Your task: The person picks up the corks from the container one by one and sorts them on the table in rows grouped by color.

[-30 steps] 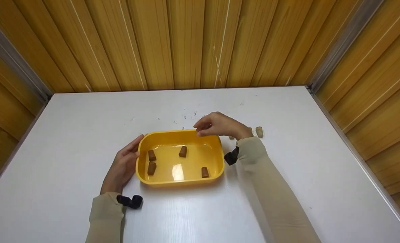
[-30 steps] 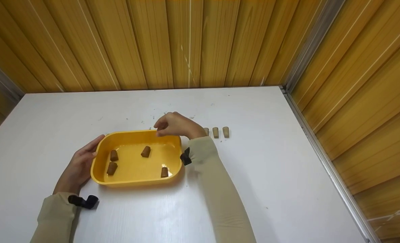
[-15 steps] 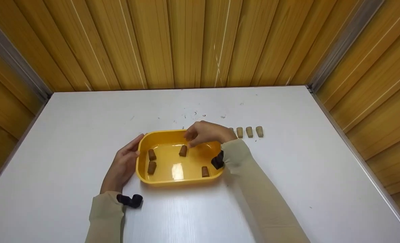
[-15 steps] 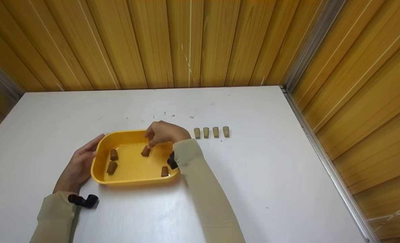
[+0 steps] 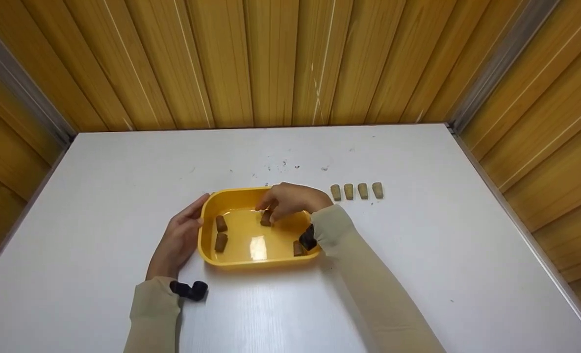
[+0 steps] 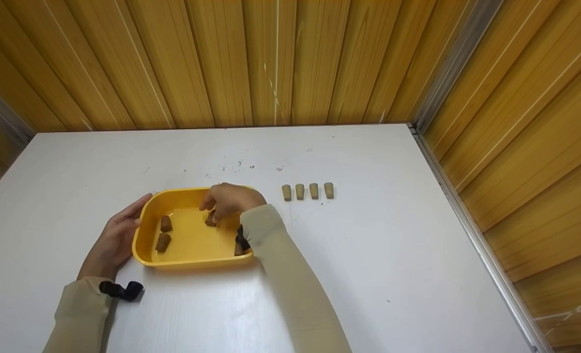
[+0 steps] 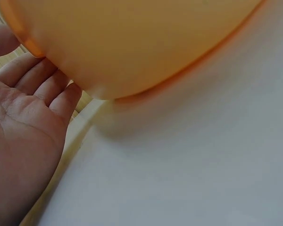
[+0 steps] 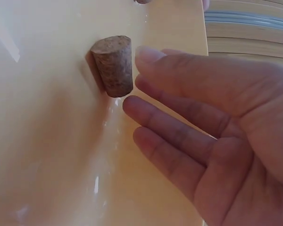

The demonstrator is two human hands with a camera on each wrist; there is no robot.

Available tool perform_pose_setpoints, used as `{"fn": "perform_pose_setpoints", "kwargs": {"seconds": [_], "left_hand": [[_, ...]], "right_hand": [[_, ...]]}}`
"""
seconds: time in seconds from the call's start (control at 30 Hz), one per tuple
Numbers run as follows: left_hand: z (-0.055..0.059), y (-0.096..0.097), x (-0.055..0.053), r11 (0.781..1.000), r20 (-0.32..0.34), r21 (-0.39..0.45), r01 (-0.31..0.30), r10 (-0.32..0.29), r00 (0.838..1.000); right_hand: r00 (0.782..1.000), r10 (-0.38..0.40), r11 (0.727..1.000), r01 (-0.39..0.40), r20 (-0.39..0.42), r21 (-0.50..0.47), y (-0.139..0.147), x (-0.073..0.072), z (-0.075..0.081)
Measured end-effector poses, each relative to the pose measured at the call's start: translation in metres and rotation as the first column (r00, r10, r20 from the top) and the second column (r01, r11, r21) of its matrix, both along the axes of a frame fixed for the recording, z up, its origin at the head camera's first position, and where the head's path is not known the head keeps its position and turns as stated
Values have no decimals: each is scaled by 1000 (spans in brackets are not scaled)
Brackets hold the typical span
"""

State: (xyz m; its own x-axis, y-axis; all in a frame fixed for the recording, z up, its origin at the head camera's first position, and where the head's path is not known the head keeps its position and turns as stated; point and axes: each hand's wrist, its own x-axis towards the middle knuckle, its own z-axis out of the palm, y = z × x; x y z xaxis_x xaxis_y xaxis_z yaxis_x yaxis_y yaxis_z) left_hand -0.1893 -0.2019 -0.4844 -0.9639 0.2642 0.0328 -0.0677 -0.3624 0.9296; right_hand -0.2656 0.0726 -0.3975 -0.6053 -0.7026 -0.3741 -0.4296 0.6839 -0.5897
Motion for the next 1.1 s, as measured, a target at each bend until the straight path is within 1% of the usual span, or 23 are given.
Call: {"fn": "perform_pose_setpoints", "kwargs": {"seconds": [0.17, 0.4, 0.53, 0.77, 0.97, 1.1], "left_hand": [[1, 0, -1, 1000, 1, 3, 7, -7, 1000], [2, 0, -1, 1000, -4, -7, 12, -12, 1000], [2, 0, -1, 1000, -4, -6, 12, -12, 1000], [2, 0, 0, 1000, 4, -14, 7, -7, 1000], [2, 0, 0, 999, 1, -32, 7, -7, 1000], [2, 0, 0, 1000, -1, -22, 2, -2, 1000]], "right_hand": [[1000, -6, 1000, 6, -4, 19, -4, 2, -4], [999, 52, 998, -52, 3, 21, -6, 2, -7], [998, 69, 997, -69, -5, 24, -5, 3, -8], [999, 54, 998, -54, 2, 38, -4, 3, -12], [997, 74, 997, -74, 7, -18, -3, 2, -13], [997, 83, 994, -82, 8, -67, -2, 0, -13]]}}
